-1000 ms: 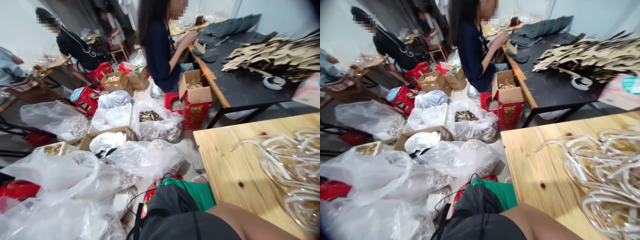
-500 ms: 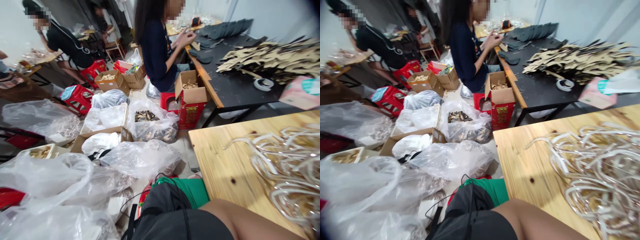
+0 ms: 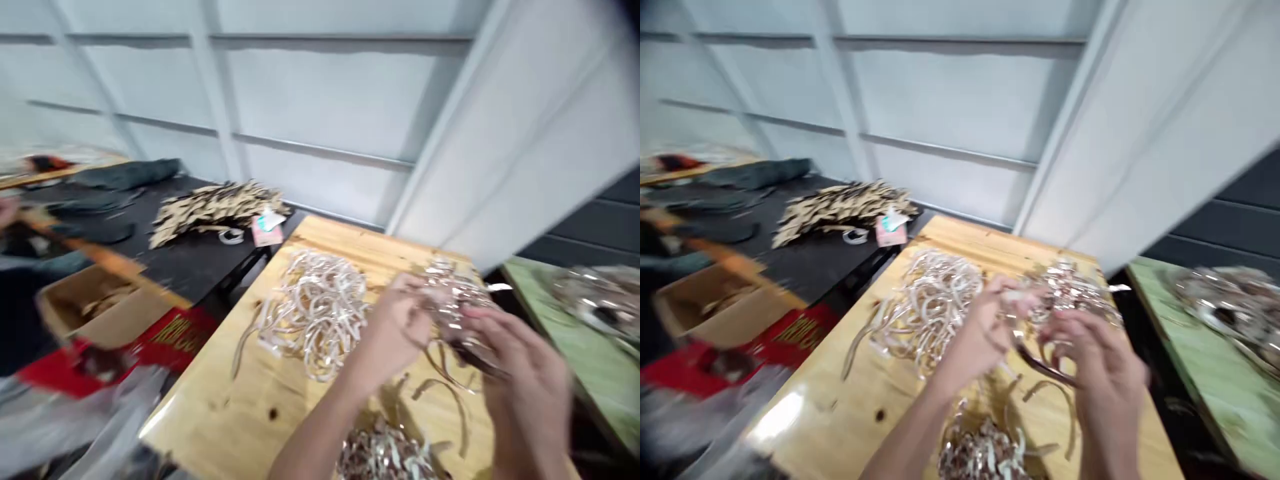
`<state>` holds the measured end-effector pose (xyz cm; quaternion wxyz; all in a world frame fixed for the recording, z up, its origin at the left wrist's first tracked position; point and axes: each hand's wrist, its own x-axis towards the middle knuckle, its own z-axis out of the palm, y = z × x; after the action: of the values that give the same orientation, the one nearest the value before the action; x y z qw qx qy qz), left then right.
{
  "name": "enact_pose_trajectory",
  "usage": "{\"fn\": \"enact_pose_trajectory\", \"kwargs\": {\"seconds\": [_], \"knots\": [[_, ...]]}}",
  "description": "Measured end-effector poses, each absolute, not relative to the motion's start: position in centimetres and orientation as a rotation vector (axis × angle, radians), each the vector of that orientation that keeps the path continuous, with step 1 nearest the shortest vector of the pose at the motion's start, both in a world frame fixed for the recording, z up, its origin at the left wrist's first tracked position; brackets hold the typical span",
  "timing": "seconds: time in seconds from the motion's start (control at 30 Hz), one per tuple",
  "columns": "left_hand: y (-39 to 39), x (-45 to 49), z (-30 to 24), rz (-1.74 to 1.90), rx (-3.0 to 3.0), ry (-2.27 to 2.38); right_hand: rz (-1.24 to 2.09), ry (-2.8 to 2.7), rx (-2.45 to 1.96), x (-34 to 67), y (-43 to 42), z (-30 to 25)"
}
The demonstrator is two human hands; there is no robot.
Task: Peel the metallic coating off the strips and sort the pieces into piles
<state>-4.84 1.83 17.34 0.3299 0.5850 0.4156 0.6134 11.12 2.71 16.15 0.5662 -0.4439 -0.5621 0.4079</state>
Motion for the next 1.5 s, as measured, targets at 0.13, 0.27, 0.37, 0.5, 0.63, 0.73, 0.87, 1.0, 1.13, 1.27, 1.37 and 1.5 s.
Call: {"fn": "enact_pose_trajectory", "kwargs": {"seconds": [0.13,0.27,0.37,0.5,0.63,0.73,0.87,1.0,1.13,1.27,1.37,1.5], "knots": [[3.0,-6.1,17.6,1.491,1.485,1.195,1.256,-1.357,-0.895,11.0,4.3,16.1],[3.9,-5.0,17.5,1.42,1.398,1.132,1.344,-1.311,-0.828,10.0,4.3,16.6],[4.3,-4.4,17.0,1.403,1.459,1.162,1.334,-1.258,-0.9,9.9,4.7,16.6],[4.6,-4.8,16.2,1.27,1.629,1.259,1.37,-1.212,-0.87,10.3,5.5,16.4],[4.6,-4.8,15.9,1.232,1.672,1.311,1.433,-1.139,-0.818,10.4,5.5,16.3],[4.3,-4.2,15.9,1.297,1.707,1.35,1.43,-1.091,-0.856,10.2,5.3,16.2],[3.7,-3.2,15.9,1.394,1.786,1.357,1.26,-1.178,-0.97,9.9,5.2,16.0],[3.5,-2.5,15.9,1.512,1.663,1.301,1.02,-1.34,-1.044,10.0,5.3,16.2],[3.3,-2.7,16.2,1.422,1.436,1.343,1.146,-1.426,-0.964,10.8,5.2,16.7],[2.8,-3.4,16.4,1.278,1.265,1.601,1.229,-1.511,-0.883,11.6,5.0,17.2],[3.0,-4.2,16.6,1.112,1.404,1.566,1.214,-1.535,-0.87,11.8,4.9,17.3],[3.3,-4.9,17.1,1.153,1.634,1.644,1.232,-1.534,-0.9,11.7,4.9,17.1]]}}
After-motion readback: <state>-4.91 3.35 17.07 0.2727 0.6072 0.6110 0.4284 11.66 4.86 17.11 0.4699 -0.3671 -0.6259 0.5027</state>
